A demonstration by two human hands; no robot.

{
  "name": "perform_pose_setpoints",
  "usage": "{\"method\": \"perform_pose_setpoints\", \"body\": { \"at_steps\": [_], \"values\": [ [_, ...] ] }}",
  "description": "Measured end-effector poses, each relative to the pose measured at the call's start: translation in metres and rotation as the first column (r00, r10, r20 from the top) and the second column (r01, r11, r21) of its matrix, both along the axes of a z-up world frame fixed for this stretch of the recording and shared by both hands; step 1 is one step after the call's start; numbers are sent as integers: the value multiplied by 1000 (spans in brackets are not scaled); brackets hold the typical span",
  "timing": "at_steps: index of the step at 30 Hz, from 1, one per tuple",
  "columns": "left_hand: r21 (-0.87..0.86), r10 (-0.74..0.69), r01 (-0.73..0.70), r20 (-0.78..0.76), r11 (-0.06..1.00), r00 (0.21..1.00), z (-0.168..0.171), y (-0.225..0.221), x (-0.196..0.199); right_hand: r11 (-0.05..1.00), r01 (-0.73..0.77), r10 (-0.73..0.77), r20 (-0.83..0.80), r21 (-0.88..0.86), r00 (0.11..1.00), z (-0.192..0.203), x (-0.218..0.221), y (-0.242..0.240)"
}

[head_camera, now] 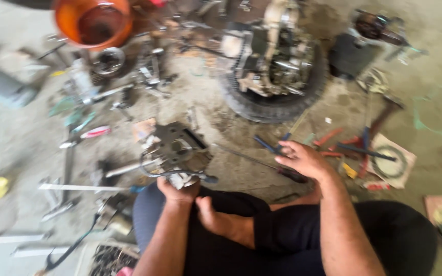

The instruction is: The person sits on the workshop floor servicing a motorcycle engine cylinder head and piston. They use a T-handle wrench on the engine, wipe parts with a pink rag, handle piston rings and small components, and fit parts onto the cylinder.

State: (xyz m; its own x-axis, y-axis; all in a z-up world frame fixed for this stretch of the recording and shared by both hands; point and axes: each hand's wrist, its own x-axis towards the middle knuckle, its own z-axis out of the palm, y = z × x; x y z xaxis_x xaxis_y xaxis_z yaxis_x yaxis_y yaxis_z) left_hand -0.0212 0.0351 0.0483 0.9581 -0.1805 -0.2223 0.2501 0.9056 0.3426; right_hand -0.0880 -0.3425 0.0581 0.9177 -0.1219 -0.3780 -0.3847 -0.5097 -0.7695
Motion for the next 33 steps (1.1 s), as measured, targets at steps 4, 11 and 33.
{"method": "perform_pose_setpoints", "body": {
  "at_steps": [4,11,33],
  "values": [
    [-127,-37,38,10,991,999,-13,20,-2,1000,-14,13,-74,-17,997,-2,4,13],
    [375,-141,122,23,919,990,-17,209,-30,998,-19,25,-109,52,994,-1,4,14],
    [495,-774,-595,-391,-633,499,187,103,-83,997,-70,73,-91,37,993,0,2,29]
  ]
}}
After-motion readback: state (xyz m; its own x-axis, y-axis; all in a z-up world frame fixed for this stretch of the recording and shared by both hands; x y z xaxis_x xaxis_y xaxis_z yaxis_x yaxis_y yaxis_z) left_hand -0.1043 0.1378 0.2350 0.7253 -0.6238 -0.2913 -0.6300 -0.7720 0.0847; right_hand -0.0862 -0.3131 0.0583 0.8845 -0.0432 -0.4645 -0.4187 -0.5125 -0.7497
